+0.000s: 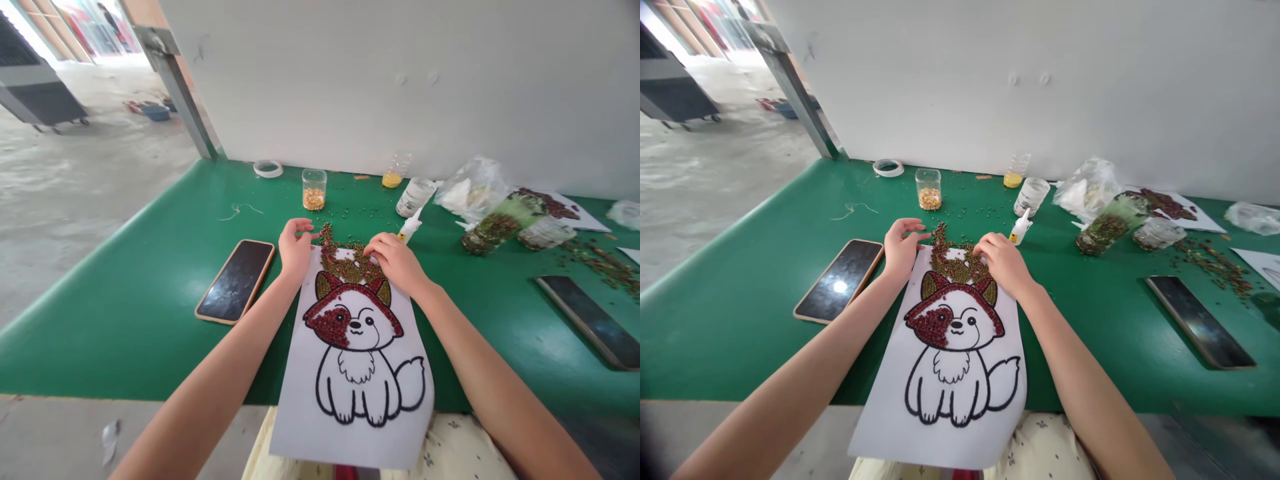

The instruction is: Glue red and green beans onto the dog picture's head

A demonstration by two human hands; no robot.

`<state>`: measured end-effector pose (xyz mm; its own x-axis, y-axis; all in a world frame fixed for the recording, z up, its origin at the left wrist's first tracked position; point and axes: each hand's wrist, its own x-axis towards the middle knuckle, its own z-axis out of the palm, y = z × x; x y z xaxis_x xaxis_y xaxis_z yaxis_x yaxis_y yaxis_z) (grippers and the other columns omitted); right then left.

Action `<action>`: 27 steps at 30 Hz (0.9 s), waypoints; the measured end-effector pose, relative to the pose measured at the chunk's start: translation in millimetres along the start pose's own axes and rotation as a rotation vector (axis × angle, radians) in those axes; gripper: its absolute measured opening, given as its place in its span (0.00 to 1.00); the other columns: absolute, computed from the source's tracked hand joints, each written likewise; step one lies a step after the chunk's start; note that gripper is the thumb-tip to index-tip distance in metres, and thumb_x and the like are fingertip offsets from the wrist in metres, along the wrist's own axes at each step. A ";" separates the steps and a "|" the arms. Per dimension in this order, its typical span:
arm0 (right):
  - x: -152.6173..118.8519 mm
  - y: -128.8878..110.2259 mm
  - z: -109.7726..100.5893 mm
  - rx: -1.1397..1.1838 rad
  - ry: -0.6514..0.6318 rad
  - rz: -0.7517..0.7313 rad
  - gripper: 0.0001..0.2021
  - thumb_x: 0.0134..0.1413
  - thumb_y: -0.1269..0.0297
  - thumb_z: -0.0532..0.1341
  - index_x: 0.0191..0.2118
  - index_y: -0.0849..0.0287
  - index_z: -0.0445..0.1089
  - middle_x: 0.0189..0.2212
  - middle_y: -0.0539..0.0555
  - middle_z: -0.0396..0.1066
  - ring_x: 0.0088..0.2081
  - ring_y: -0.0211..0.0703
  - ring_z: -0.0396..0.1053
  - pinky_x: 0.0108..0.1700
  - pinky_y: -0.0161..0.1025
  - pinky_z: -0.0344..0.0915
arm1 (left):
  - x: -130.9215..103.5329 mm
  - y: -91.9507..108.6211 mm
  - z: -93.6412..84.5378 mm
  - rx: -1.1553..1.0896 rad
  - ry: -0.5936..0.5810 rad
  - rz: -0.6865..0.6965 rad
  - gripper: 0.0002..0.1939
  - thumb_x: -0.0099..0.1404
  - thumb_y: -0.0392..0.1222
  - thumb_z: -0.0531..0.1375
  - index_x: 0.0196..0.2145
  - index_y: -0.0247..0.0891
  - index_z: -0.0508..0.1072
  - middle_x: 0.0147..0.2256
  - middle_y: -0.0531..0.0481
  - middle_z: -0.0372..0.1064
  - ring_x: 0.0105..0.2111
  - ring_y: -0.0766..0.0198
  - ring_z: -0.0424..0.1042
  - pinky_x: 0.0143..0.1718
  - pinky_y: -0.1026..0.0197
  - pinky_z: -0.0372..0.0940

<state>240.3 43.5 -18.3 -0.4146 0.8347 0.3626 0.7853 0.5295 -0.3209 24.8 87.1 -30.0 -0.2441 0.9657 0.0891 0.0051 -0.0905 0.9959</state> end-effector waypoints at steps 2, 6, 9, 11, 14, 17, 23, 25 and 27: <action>-0.8 -1.8 -2.4 0.004 -0.038 -0.032 0.17 0.50 0.83 0.48 0.31 0.58 0.70 0.36 0.54 0.66 0.40 0.44 0.61 0.44 0.41 0.59 | 0.0 0.1 0.1 0.003 -0.001 -0.001 0.16 0.50 0.27 0.50 0.36 0.36 0.67 0.35 0.49 0.68 0.31 0.66 0.74 0.19 0.71 0.60; -2.5 -0.6 -3.8 -0.029 -0.077 -0.024 0.17 0.46 0.85 0.48 0.26 0.58 0.69 0.34 0.54 0.66 0.39 0.44 0.60 0.43 0.41 0.58 | 0.3 -1.1 0.1 0.002 -0.008 0.013 0.15 0.50 0.27 0.49 0.36 0.36 0.67 0.35 0.49 0.68 0.31 0.66 0.74 0.19 0.71 0.60; -2.8 2.5 -3.3 -0.075 -0.030 0.063 0.16 0.48 0.83 0.49 0.27 0.58 0.70 0.33 0.54 0.67 0.38 0.45 0.60 0.42 0.42 0.59 | 0.5 -2.1 0.1 0.004 -0.011 0.013 0.16 0.51 0.27 0.50 0.36 0.37 0.67 0.35 0.49 0.68 0.30 0.67 0.74 0.20 0.71 0.61; -2.7 4.4 -4.1 -0.088 0.020 0.122 0.16 0.49 0.83 0.49 0.27 0.58 0.70 0.32 0.54 0.67 0.39 0.46 0.61 0.42 0.42 0.59 | 0.6 -2.5 0.1 0.005 -0.012 0.011 0.16 0.51 0.27 0.50 0.37 0.37 0.67 0.36 0.49 0.69 0.30 0.67 0.74 0.20 0.71 0.61; -2.3 5.6 -8.1 -0.067 0.062 0.151 0.13 0.52 0.80 0.51 0.33 0.58 0.70 0.35 0.54 0.68 0.41 0.47 0.62 0.44 0.43 0.60 | 0.4 -2.4 0.0 0.001 -0.012 0.009 0.15 0.50 0.27 0.50 0.36 0.37 0.67 0.36 0.49 0.68 0.30 0.67 0.74 0.20 0.71 0.61; -1.9 4.6 -13.9 -0.047 0.045 0.109 0.07 0.55 0.72 0.56 0.39 0.57 0.69 0.39 0.55 0.67 0.44 0.48 0.62 0.47 0.44 0.60 | 0.2 -1.7 0.0 -0.006 -0.019 0.010 0.15 0.50 0.27 0.50 0.36 0.36 0.68 0.35 0.49 0.68 0.30 0.66 0.74 0.20 0.71 0.60; -3.0 1.9 -18.4 -0.026 -0.127 0.057 0.05 0.57 0.68 0.58 0.31 0.57 0.69 0.35 0.52 0.67 0.40 0.45 0.62 0.43 0.42 0.59 | -0.3 -1.1 -0.1 -0.004 -0.020 0.005 0.15 0.50 0.27 0.50 0.35 0.37 0.68 0.35 0.49 0.69 0.30 0.67 0.73 0.21 0.70 0.61; -3.3 1.3 -17.8 -0.027 -0.154 0.059 0.06 0.57 0.68 0.57 0.31 0.57 0.69 0.34 0.52 0.67 0.40 0.45 0.62 0.43 0.42 0.59 | -0.3 -1.6 -0.3 -0.004 -0.022 0.007 0.15 0.50 0.27 0.50 0.35 0.37 0.68 0.35 0.49 0.69 0.30 0.66 0.73 0.21 0.70 0.61; -3.5 0.6 -17.3 -0.020 -0.176 0.070 0.06 0.58 0.68 0.57 0.30 0.57 0.69 0.33 0.52 0.67 0.39 0.44 0.62 0.42 0.41 0.59 | -0.3 -2.1 -0.4 -0.003 -0.026 0.013 0.15 0.50 0.27 0.50 0.35 0.37 0.68 0.35 0.49 0.69 0.30 0.66 0.73 0.21 0.69 0.61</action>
<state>250.1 38.3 -4.7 -0.4314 0.8838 0.1810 0.8232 0.4677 -0.3220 24.4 86.9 -32.1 -0.2190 0.9704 0.1022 0.0051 -0.1036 0.9946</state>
